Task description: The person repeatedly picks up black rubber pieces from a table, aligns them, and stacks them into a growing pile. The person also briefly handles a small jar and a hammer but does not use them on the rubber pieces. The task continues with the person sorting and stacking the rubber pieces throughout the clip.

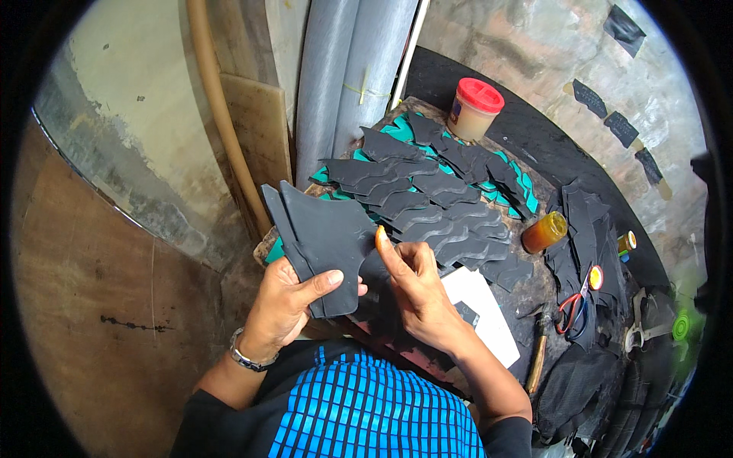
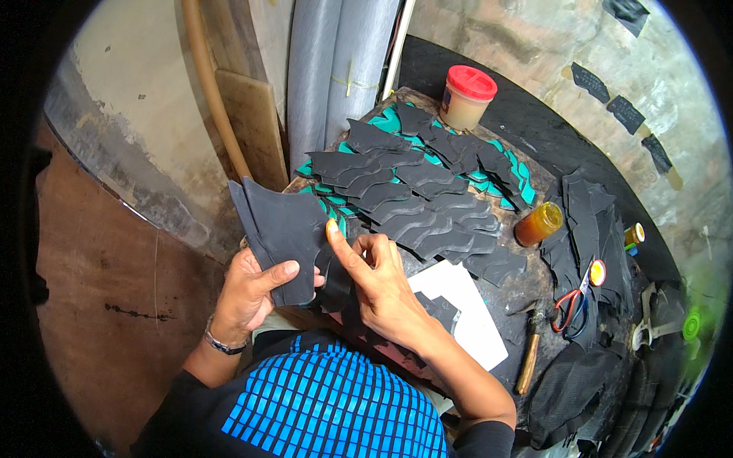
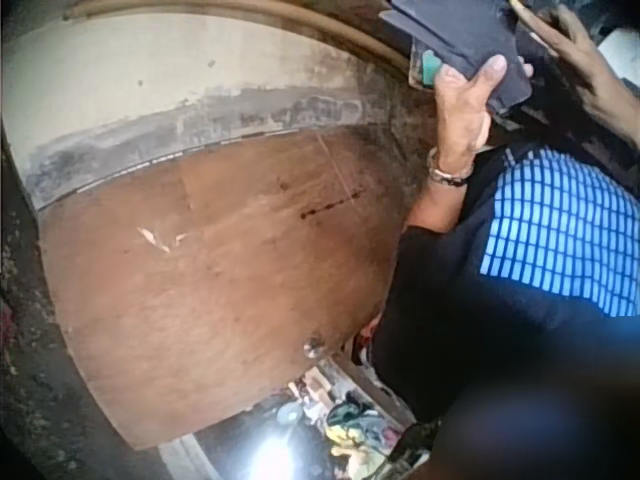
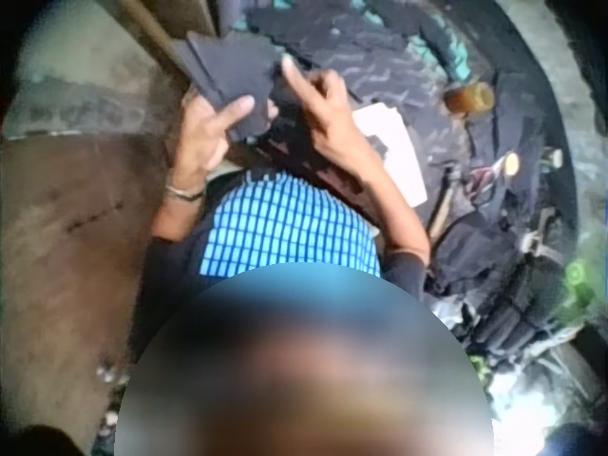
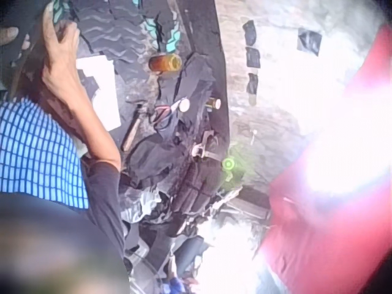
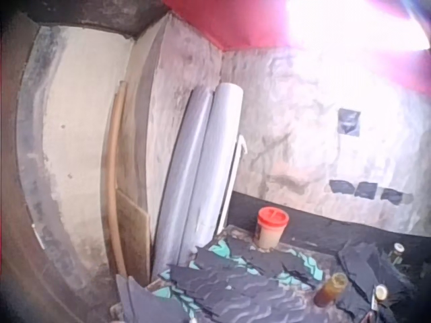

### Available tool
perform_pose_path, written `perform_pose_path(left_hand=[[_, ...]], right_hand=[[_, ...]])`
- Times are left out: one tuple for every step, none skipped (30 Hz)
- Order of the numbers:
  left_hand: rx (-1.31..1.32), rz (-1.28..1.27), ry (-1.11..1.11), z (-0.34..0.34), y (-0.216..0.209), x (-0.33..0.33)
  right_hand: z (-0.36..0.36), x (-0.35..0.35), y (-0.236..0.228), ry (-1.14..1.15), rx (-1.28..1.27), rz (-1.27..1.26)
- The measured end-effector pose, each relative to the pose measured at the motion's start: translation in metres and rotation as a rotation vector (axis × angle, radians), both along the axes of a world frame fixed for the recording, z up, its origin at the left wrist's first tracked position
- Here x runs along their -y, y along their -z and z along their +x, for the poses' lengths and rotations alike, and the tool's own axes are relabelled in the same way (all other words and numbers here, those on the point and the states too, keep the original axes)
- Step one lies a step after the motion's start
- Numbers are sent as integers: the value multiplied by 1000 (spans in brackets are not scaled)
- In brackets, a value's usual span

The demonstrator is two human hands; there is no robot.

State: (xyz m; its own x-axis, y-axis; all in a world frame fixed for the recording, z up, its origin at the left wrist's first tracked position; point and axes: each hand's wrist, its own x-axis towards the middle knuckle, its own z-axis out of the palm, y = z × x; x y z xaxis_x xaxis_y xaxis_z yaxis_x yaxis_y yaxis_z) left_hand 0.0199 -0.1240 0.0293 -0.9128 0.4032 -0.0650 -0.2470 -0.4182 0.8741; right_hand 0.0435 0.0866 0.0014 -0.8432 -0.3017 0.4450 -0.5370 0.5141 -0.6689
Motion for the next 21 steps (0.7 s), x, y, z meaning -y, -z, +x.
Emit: perform_pose_path(left_hand=[[12, 9, -3, 1, 0, -1], [24, 19, -7, 2, 1, -2], [27, 42, -10, 3, 1, -3], [25, 4, -25, 3, 2, -3], [14, -20, -39, 3, 3, -4], [3, -43, -53, 3, 4, -5], [-3, -41, -63, 3, 6, -6], [-9, -39, -71, 3, 7, -6], [-24, -40, -75, 2, 8, -6], [-10, -36, -70, 2, 9, -6], [-5, -33, -61, 1, 10, -5], [0, -41, -58, 1, 11, -5], [-6, -22, -56, 1, 12, -5], [-12, -13, -59, 0, 12, -4], [-18, -3, -63, 0, 13, -4], [-19, -2, -66, 0, 13, -4], [-20, 0, -68, 0, 13, -4], [-23, 8, -72, 0, 14, -4], [-13, 4, -77, -1, 14, -5], [-5, 7, -84, -1, 14, -5], [2, 9, -90, -2, 15, -5]], right_hand=[[-1, 0, 1, 14, -1, 15], [-2, 1, 3, 25, -29, 24], [-2, 2, 4, 34, -52, 30], [-2, 2, 5, 43, -76, 36], [-2, 3, 6, 52, -81, 48], [-1, 3, 6, 60, -85, 59], [0, 3, 6, 67, -89, 66], [1, 2, 5, 71, -83, 98], [2, 2, 5, 73, -78, 124], [3, 1, 4, 77, -67, 153], [4, 0, 3, 71, -74, 176], [5, -1, 3, 66, -76, 203], [6, -1, 2, 60, -78, 230], [6, -2, 2, 56, -94, 254], [7, -2, 2, 50, -110, 279], [8, -2, 2, 44, -125, 304], [9, -2, 2, 41, -124, 294], [10, -3, 2, 39, -123, 285], [11, -4, 1, 36, -121, 276], [13, -4, 1, 27, -119, 289], [15, -5, 0, 20, -118, 302]])
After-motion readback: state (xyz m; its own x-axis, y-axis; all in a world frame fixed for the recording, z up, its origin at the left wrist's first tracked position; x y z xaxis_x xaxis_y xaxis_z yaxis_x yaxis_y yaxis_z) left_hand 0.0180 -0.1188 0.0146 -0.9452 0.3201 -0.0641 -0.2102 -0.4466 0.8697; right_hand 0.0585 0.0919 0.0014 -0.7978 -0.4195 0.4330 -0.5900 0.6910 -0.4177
